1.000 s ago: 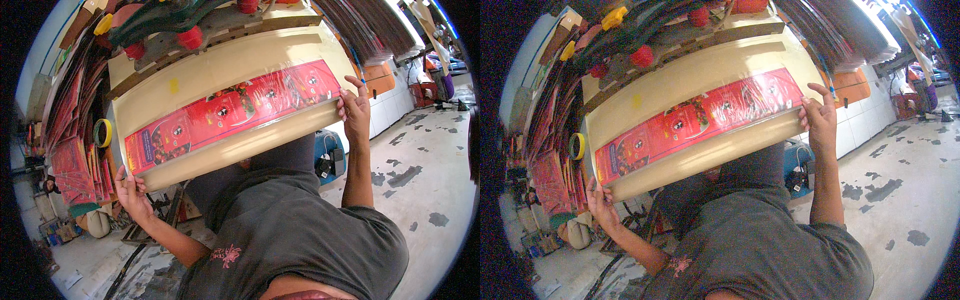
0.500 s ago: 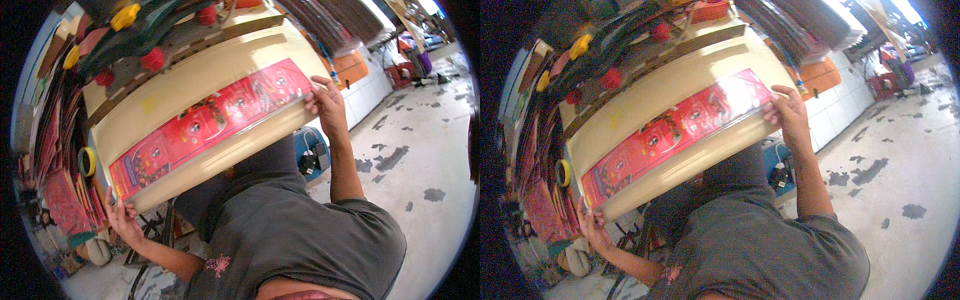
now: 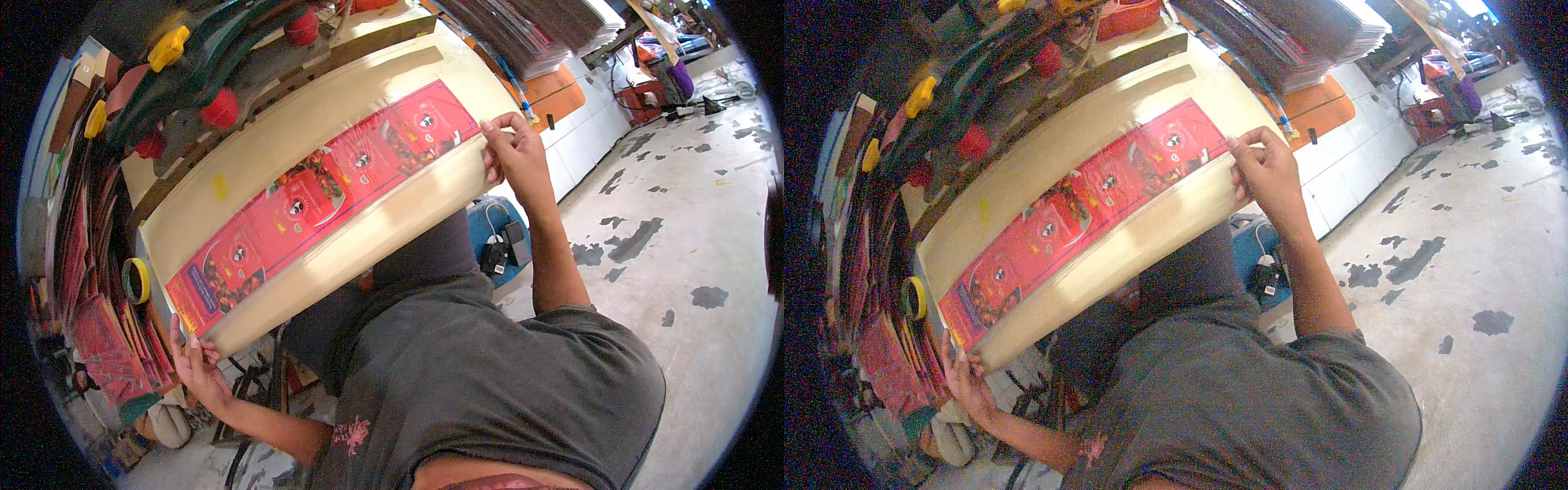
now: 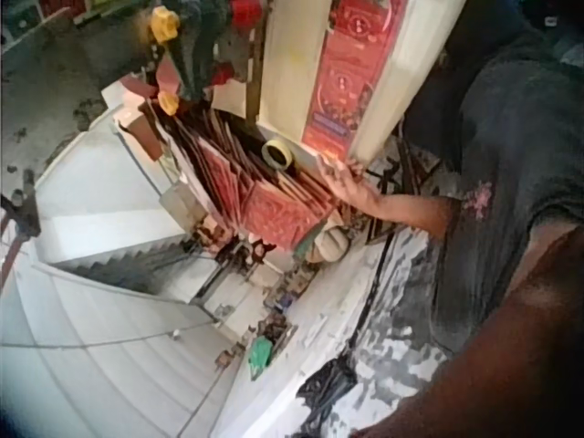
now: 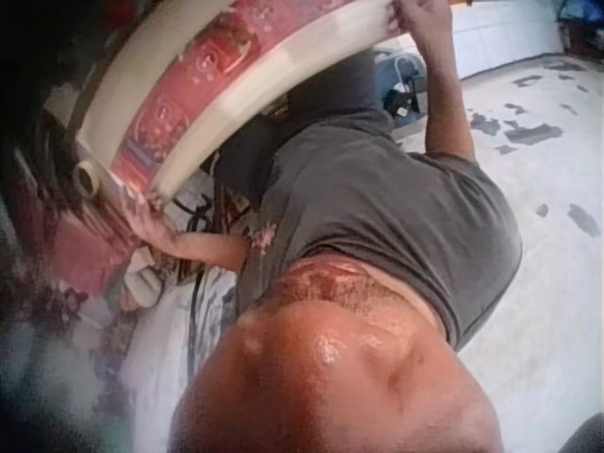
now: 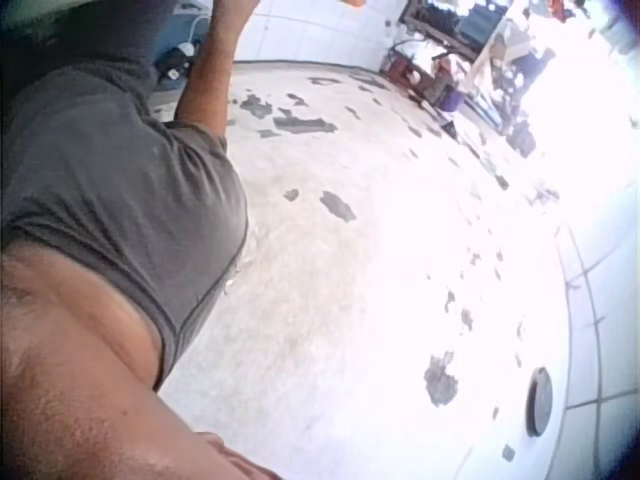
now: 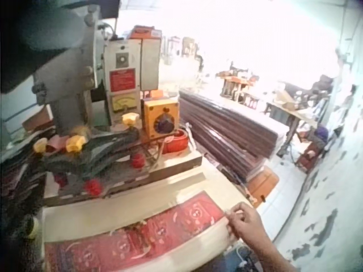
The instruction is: The person aligns printed plastic packaging sheets on a heat sealing machine, seals the edges with the press, and removes the sealed plastic packaging by hand.
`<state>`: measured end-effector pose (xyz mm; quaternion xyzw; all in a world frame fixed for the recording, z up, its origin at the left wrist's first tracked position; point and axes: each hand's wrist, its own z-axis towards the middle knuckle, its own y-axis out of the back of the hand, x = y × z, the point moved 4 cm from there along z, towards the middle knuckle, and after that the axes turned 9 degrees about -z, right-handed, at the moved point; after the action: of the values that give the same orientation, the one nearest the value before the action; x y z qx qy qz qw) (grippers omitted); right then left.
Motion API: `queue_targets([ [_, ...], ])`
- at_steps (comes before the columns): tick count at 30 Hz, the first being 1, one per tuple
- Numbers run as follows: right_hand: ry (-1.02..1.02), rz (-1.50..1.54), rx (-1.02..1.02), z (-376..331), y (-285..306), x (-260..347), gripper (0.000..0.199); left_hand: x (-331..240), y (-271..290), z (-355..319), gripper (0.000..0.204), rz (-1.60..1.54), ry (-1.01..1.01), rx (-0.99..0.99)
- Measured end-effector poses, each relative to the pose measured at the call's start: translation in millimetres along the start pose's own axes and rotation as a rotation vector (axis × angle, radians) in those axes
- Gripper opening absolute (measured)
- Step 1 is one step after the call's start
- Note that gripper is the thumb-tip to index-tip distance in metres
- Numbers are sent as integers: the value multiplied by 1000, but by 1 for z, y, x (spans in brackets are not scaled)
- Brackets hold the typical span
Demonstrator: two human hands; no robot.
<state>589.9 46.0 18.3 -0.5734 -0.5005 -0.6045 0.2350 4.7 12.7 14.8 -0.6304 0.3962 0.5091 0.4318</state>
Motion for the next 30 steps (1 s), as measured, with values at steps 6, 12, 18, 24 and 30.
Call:
queue_targets([
  [6, 79, -456, -122, 8, 11, 8, 41, 1, 11, 7, 58, -48, 85, 0],
  [12, 18, -189, 86, 13, 8, 5, 33, 11, 30, 15, 58, -98, 111, 41],
  [18, -35, 263, 271, 11, 5, -2, 30, 7, 24, 15, 56, -63, 115, -19],
  [24, 40, 326, 234, 7, 1, 1, 28, 12, 37, 15, 55, -63, 97, 15],
  [30, 56, 381, 123, 4, -3, -9, 27, 8, 26, 12, 55, -56, 84, -28],
])
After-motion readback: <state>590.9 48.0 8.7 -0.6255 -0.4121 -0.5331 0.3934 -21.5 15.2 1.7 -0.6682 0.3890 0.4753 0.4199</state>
